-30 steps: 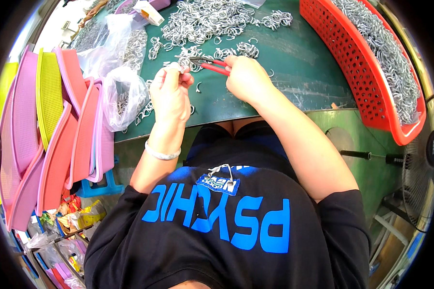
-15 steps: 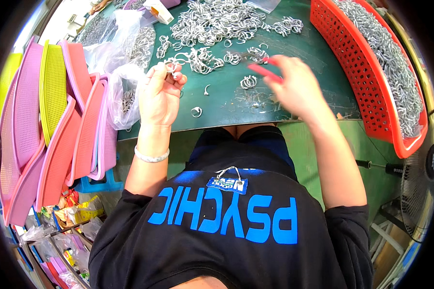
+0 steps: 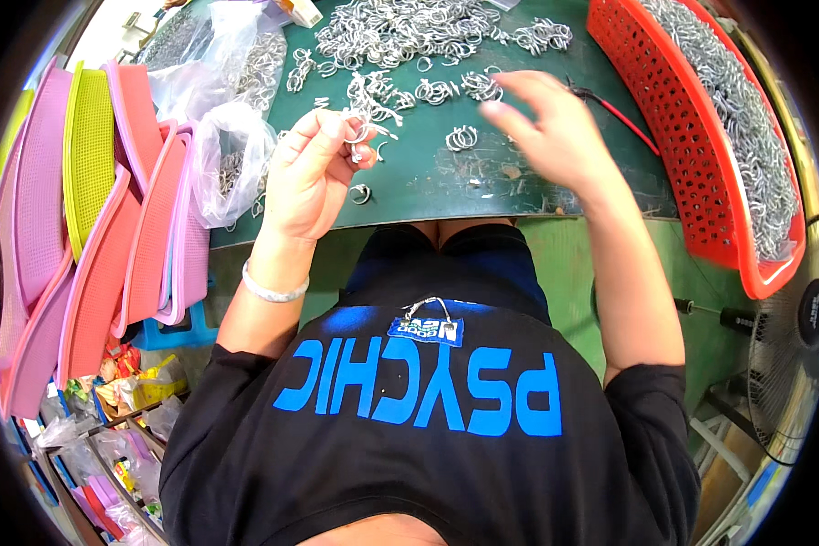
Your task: The person picks up metal links from a table, joins them together by hand, and uses pliers to secure the connections.
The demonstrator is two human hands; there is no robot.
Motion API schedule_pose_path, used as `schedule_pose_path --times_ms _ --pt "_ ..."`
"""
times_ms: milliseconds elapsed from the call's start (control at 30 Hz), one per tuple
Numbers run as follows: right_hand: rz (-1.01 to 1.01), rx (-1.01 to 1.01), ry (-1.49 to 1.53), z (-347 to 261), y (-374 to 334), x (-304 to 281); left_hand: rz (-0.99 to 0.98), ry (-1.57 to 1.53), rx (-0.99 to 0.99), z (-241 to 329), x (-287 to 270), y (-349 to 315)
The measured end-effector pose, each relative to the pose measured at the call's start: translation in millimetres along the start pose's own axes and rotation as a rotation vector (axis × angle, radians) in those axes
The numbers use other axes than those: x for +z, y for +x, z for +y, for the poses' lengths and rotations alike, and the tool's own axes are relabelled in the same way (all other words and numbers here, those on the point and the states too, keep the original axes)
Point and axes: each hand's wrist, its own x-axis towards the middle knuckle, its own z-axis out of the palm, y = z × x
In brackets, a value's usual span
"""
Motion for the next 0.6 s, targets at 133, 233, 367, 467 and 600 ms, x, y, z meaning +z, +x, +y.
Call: schedule_pose_path --times_ms 133,233,367,467,600 --pt "-0.227 0.132 0.566 -46 19 20 -0.019 0.005 -0.011 -1 6 -3" --pt "-0.372 0.282 0.711 -51 25 27 -0.036 -0.010 -0.037 -2 4 -5" --pt "-0.434 0.309 0.744 -54 26 29 0.042 0.003 -0.035 -2 1 -7" --pt "-0.452 0.269 0.789 -54 22 36 0.111 0.099 -0.045 -4 -5 -9" --pt "-0.045 -0.201 0.444 -57 20 49 0.210 -0.008 -0.168 -6 -8 -8"
